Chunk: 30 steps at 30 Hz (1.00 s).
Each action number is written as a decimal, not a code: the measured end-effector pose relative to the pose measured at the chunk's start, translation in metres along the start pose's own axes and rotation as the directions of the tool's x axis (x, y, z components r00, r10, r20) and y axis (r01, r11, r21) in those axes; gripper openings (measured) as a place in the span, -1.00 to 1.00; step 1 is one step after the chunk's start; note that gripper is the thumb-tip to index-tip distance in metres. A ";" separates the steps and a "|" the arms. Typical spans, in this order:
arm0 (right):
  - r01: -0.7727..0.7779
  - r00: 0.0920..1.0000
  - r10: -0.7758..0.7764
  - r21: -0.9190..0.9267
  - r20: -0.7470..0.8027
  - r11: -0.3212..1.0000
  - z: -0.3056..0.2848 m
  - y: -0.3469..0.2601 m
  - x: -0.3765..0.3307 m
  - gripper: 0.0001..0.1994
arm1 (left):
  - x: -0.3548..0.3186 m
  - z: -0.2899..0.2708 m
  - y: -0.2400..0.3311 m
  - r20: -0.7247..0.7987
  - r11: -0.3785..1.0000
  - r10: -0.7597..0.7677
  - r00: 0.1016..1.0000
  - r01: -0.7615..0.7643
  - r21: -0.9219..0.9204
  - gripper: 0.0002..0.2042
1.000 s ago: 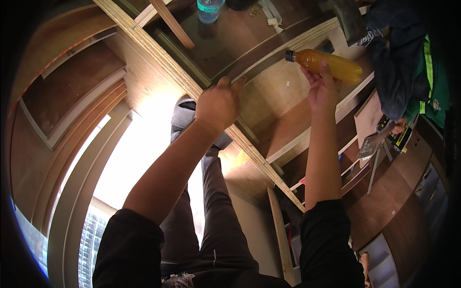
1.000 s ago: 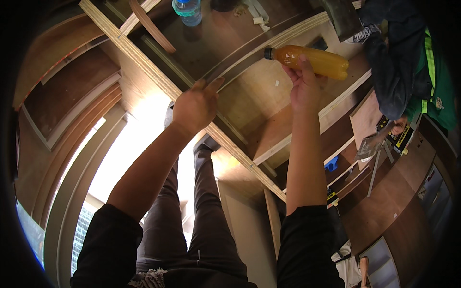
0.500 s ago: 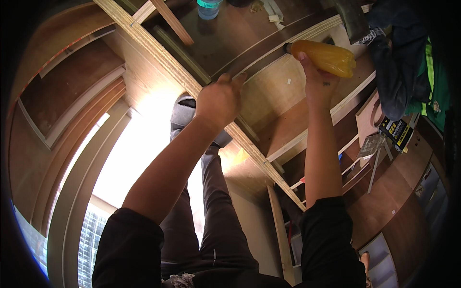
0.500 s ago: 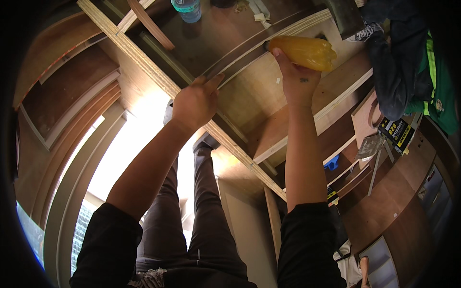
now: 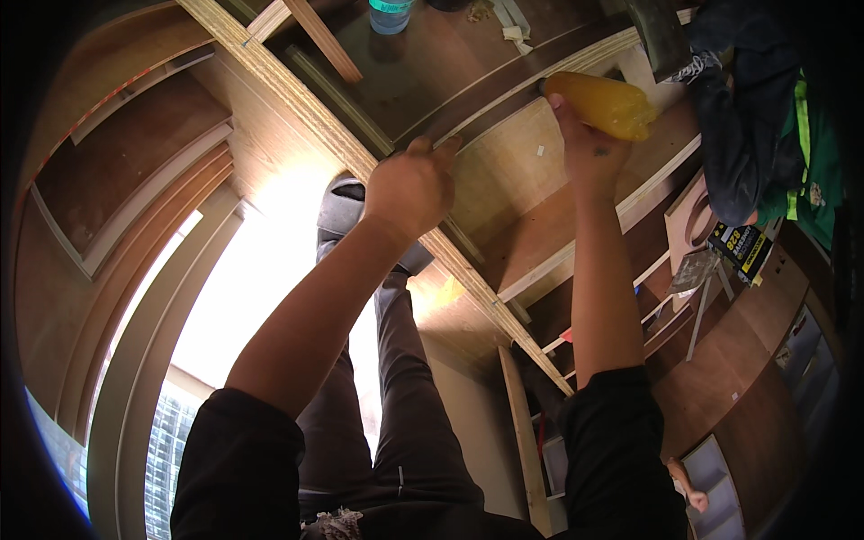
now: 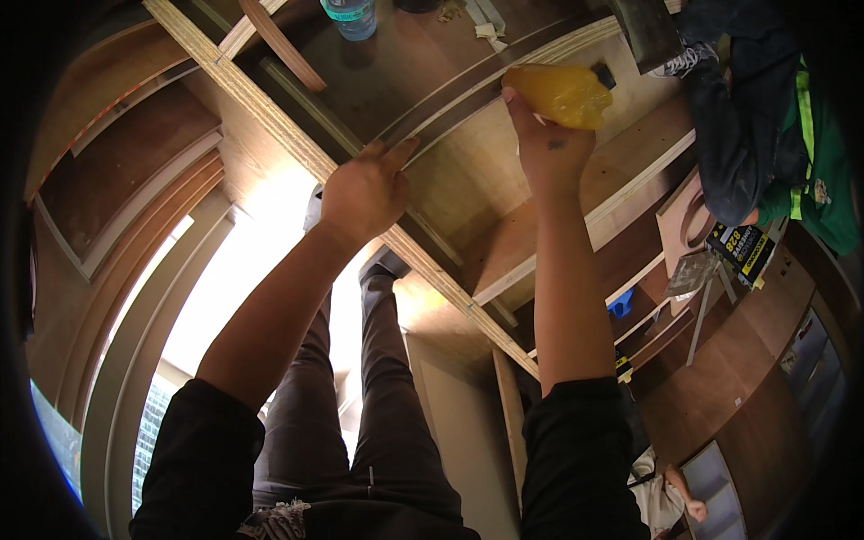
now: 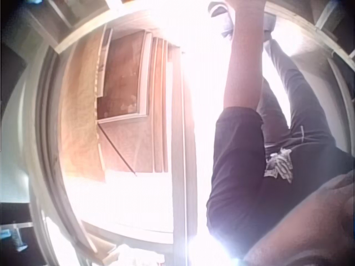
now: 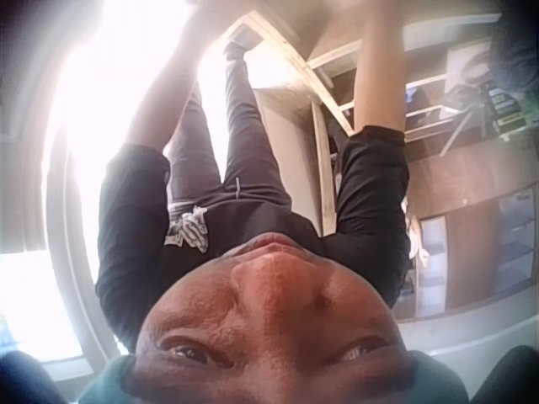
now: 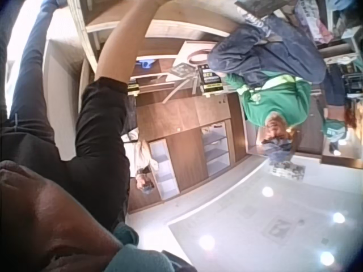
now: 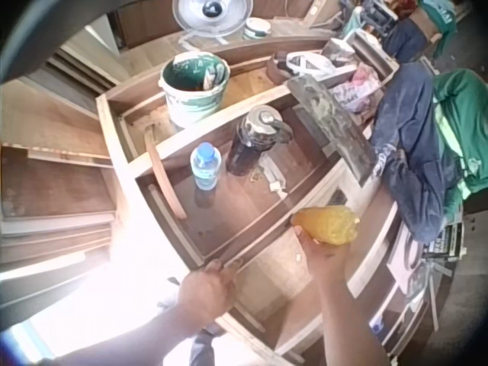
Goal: The person applies glue from a bottle to a thin wooden strip and fits it into a groove on a wooden cabinet frame. They repeat this process for multiple strips, ensuring they are properly seated within the frame structure.
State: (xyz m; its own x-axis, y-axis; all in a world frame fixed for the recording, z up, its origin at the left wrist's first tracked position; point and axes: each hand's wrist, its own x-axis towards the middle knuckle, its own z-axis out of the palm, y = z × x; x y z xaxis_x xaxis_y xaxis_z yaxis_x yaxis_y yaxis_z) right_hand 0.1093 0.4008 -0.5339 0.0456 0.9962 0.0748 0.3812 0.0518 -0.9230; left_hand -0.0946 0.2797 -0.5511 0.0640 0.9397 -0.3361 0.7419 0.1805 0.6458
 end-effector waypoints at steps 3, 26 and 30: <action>0.002 1.000 -0.003 0.006 0.028 1.000 -0.001 0.001 -0.003 -0.75 | -0.001 0.000 -0.002 -0.002 1.000 0.014 1.000 -0.014 0.001 -0.56; -0.102 0.995 0.100 -0.086 -0.027 0.991 0.010 -0.019 0.003 -0.71 | -0.003 0.007 -0.006 -0.034 0.997 0.037 0.999 -0.039 -0.060 -0.56; -0.065 0.998 0.066 -0.017 0.021 0.998 0.016 -0.010 -0.016 -0.69 | -0.003 0.009 -0.006 -0.027 0.997 0.036 0.999 -0.038 -0.073 -0.56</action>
State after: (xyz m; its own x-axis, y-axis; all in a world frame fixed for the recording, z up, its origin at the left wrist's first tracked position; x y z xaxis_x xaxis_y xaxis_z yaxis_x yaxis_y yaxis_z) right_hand 0.0901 0.3853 -0.5321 0.0510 0.9987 0.0058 0.3934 -0.0148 -0.9192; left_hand -0.0938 0.2731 -0.5601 0.0728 0.9531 -0.2939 0.6881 0.1653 0.7065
